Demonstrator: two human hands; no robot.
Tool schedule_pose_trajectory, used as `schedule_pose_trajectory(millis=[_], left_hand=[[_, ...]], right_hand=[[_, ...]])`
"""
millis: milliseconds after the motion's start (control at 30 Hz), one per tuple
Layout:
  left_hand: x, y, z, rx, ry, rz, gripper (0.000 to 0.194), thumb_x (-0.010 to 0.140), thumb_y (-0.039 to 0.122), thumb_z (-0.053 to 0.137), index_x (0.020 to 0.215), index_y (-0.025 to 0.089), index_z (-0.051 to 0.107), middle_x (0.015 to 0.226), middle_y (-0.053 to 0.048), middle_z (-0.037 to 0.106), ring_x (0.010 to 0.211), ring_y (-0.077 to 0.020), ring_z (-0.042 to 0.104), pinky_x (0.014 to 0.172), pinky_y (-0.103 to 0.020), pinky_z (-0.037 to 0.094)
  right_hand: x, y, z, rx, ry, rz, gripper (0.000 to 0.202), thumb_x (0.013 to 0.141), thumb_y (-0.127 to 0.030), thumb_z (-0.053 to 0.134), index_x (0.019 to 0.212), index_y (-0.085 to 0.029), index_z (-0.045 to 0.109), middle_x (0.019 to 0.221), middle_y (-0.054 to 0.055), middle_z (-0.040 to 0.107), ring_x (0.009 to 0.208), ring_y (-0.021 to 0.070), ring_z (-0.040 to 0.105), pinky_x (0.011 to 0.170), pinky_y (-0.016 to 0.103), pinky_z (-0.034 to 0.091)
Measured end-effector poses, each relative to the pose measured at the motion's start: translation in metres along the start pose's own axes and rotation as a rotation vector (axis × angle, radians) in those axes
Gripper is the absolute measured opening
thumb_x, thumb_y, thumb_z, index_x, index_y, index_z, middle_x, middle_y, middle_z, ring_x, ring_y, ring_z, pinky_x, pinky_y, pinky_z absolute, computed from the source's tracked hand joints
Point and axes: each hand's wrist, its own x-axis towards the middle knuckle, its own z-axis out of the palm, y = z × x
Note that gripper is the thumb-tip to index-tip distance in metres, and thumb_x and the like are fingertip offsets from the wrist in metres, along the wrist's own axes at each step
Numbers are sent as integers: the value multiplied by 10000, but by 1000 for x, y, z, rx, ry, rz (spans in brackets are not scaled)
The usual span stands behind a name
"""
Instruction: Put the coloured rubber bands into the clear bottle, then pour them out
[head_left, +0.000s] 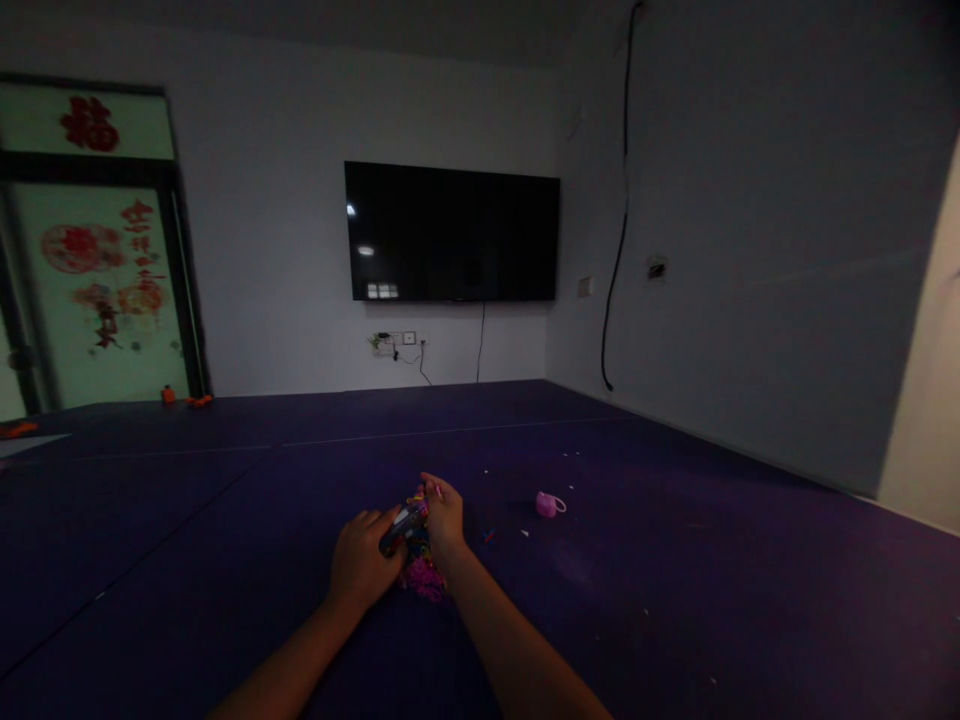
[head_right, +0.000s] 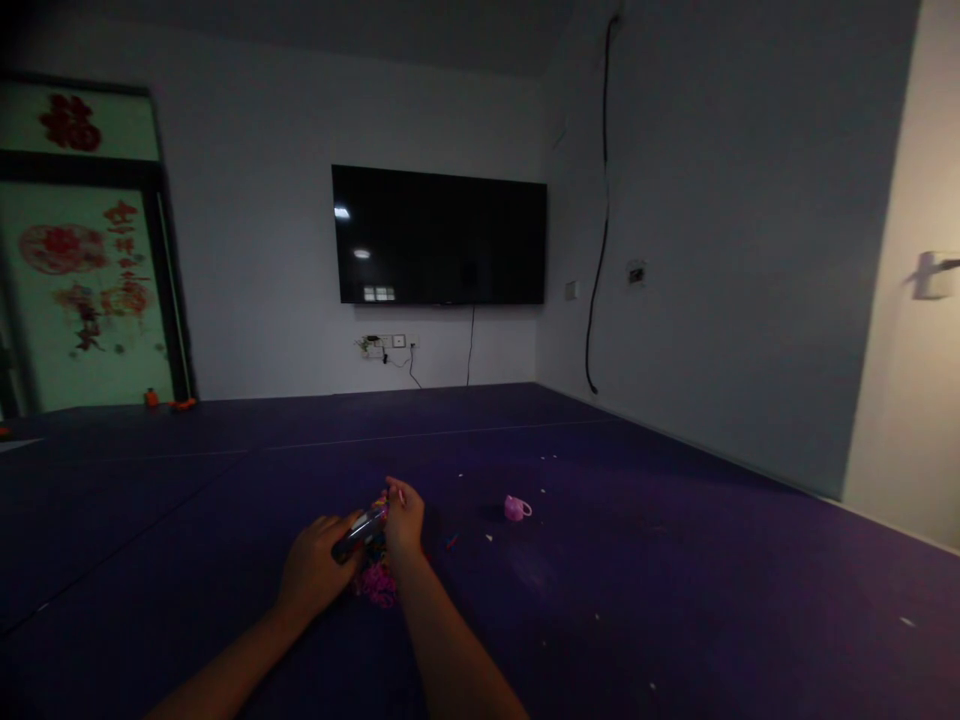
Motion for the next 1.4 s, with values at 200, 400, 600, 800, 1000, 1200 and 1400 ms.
schedule_pose_trajectory(millis=[200,400,600,800,1000,1200,1400], left_hand=[[-1,-1,1,-13,14,36,374,717,197,543,1077,192,645,865,-56,678,839,-237,597,716,-330,454],[-1,-3,3,-33,12,77,393,705,197,543,1084,183,645,867,-65,677,836,-243,595,731,-348,459],[-3,-1,1,-49,10,101,388,709,195,536,1081,191,645,832,-58,675,828,-242,591,729,-352,456],[-2,-1,0,-69,2,47,370,715,192,534,1067,192,648,866,-61,677,833,-235,592,744,-350,452],[-1,2,-3,-47,-12,10,337,713,196,546,1029,192,662,841,-57,678,827,-240,595,734,-347,455],[-1,2,-2,-54,15,17,350,718,209,545,1047,195,664,824,-56,678,810,-237,607,717,-335,462],[0,1,-2,-59,7,28,364,739,213,533,1082,178,649,818,-66,669,807,-239,603,713,-332,456]], right_hand=[[2,-3,-4,-52,-15,-37,356,706,-476,617,845,-157,692,547,12,608,482,153,563,486,275,470],[2,-7,-6,-79,-6,-43,363,697,-505,612,776,-156,675,499,1,583,453,154,552,438,257,442],[0,-14,-3,-126,-1,-10,415,680,-574,591,659,-160,612,431,-26,530,396,140,507,389,236,384],[-4,-21,0,-205,-33,-69,426,668,-573,608,590,-154,619,453,-16,544,424,114,486,420,216,364],[-10,-24,5,-160,-68,-42,469,693,-619,573,643,-158,641,454,-14,534,432,122,502,433,222,364],[-12,-25,7,-136,-70,-24,524,699,-683,529,552,-180,528,425,-32,473,410,105,448,431,223,350],[-14,-29,7,-133,-88,-9,538,681,-701,538,518,-199,432,438,-47,448,416,91,416,433,215,342]])
